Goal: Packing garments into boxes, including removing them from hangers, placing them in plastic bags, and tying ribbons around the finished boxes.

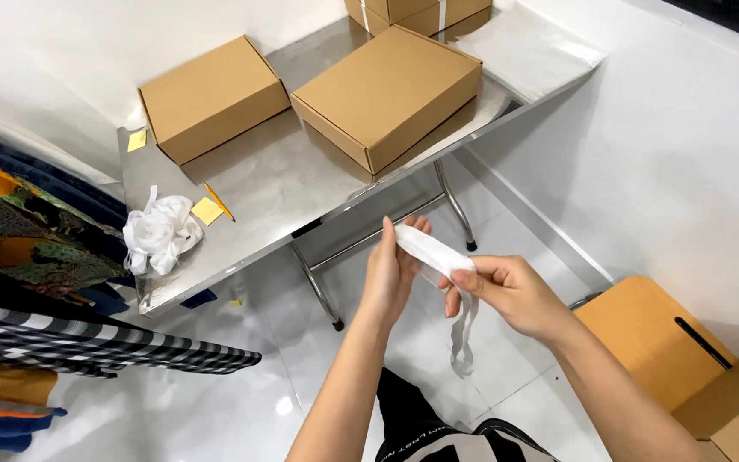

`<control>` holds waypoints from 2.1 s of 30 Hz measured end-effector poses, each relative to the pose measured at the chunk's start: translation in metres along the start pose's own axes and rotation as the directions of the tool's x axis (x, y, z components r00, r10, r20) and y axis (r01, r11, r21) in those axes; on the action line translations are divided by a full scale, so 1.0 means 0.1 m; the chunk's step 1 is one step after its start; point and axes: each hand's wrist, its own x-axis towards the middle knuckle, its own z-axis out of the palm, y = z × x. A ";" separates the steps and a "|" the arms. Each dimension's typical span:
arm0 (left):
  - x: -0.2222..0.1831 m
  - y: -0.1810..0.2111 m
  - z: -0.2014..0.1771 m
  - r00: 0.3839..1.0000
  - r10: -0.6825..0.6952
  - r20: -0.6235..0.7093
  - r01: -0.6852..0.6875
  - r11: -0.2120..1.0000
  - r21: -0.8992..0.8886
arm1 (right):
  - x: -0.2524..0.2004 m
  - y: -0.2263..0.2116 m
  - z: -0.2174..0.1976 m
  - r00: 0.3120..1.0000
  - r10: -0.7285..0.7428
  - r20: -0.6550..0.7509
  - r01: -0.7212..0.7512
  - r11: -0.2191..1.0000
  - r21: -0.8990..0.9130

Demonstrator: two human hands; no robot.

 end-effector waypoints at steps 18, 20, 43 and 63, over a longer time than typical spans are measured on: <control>-0.74 -0.37 -0.09 0.802 -0.220 0.555 -0.058 0.896 0.440 | 0.48 0.09 0.10 0.935 0.305 -0.184 -0.232 0.913 0.335; -0.77 -0.22 -0.02 0.832 -0.185 0.523 -0.110 0.869 0.482 | 0.52 0.31 0.09 0.921 0.348 -0.173 -0.262 0.884 0.386; -0.14 0.24 -0.41 0.978 0.112 -0.175 -0.097 0.991 0.095 | 0.10 0.64 0.60 0.956 0.203 0.214 -0.222 0.973 0.069; -0.79 -0.41 -0.80 0.956 -0.235 0.173 0.154 0.910 0.385 | 0.75 0.70 0.59 0.824 0.567 -0.009 -0.487 0.716 0.499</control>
